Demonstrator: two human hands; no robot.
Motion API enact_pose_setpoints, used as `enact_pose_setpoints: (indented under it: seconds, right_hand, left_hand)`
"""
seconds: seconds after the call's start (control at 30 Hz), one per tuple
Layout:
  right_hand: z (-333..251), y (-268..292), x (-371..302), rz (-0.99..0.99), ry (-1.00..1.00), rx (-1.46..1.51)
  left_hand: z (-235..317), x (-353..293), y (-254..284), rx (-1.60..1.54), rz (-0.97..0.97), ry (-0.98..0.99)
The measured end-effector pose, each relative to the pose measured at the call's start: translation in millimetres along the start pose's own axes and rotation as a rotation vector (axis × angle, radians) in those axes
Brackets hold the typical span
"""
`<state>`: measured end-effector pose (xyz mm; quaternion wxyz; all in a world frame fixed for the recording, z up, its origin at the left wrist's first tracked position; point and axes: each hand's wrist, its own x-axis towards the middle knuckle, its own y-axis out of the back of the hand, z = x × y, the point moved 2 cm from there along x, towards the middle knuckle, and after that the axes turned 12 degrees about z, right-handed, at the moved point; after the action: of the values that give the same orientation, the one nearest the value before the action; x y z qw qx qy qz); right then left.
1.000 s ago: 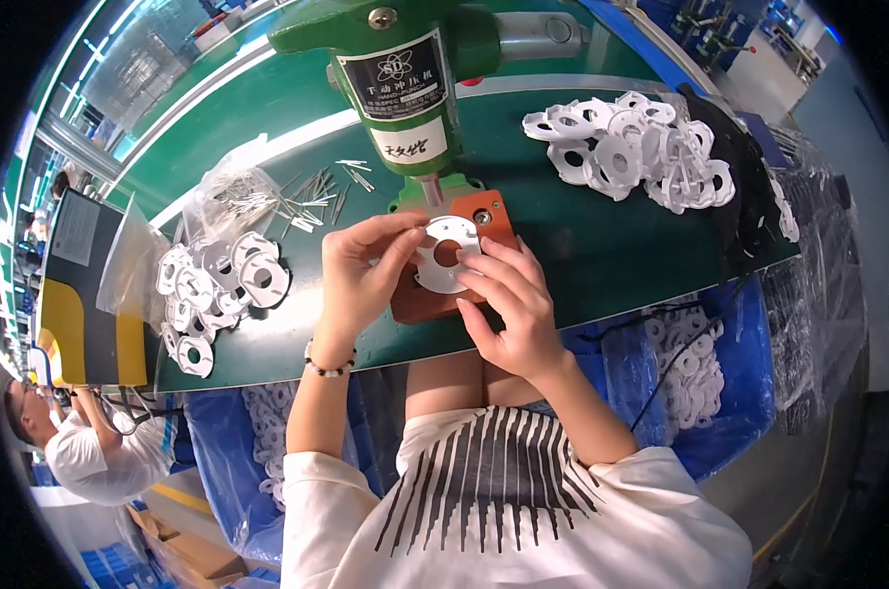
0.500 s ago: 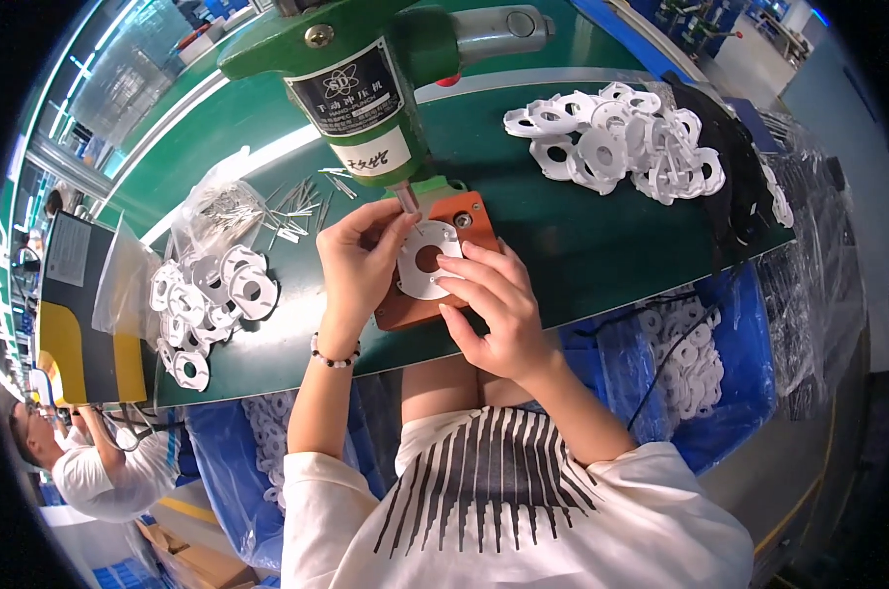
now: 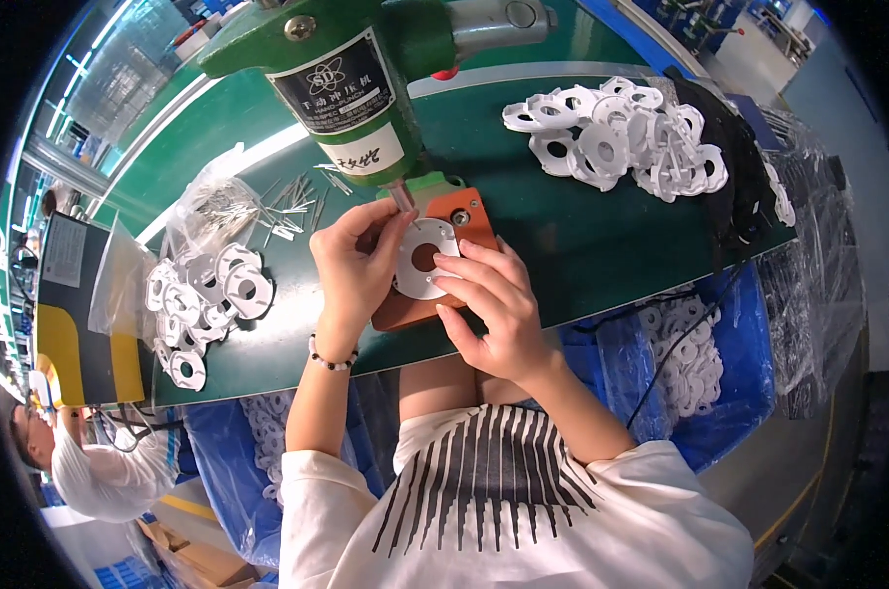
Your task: The person assembles plastic components by inserting metal pins into a plastic housing using a manual press, creating a finished assembly.
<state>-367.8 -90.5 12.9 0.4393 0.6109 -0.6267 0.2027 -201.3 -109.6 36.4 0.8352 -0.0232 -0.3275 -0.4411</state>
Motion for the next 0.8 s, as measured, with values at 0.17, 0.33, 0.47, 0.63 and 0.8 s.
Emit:
enact_pose_setpoints:
  seconds: [0.17, 0.33, 0.47, 0.63, 0.8]
  right_hand:
    - [0.4, 0.1, 0.3, -0.003, 0.0, 0.005]
    - [-0.1, 0.1, -0.1, -0.01, -0.003, -0.003]
    - [-0.9, 0.7, 0.4, -0.02, -0.006, -0.011]
    - [-0.7, 0.5, 0.4, -0.031, -0.013, -0.01]
    - [-0.6, 0.5, 0.7, -0.039, -0.017, -0.016]
  left_hand:
    - [1.3, -0.7, 0.8, 0.013, 0.009, -0.007]
    - [1.3, -1.3, -1.2, -0.015, 0.023, -0.013]
    - [3.5, -1.9, -0.8, 0.008, -0.015, -0.042]
    - [5.5, -1.3, -1.2, 0.03, -0.004, -0.099]
    - [8.3, -0.3, -1.8, 0.042, 0.004, -0.118]
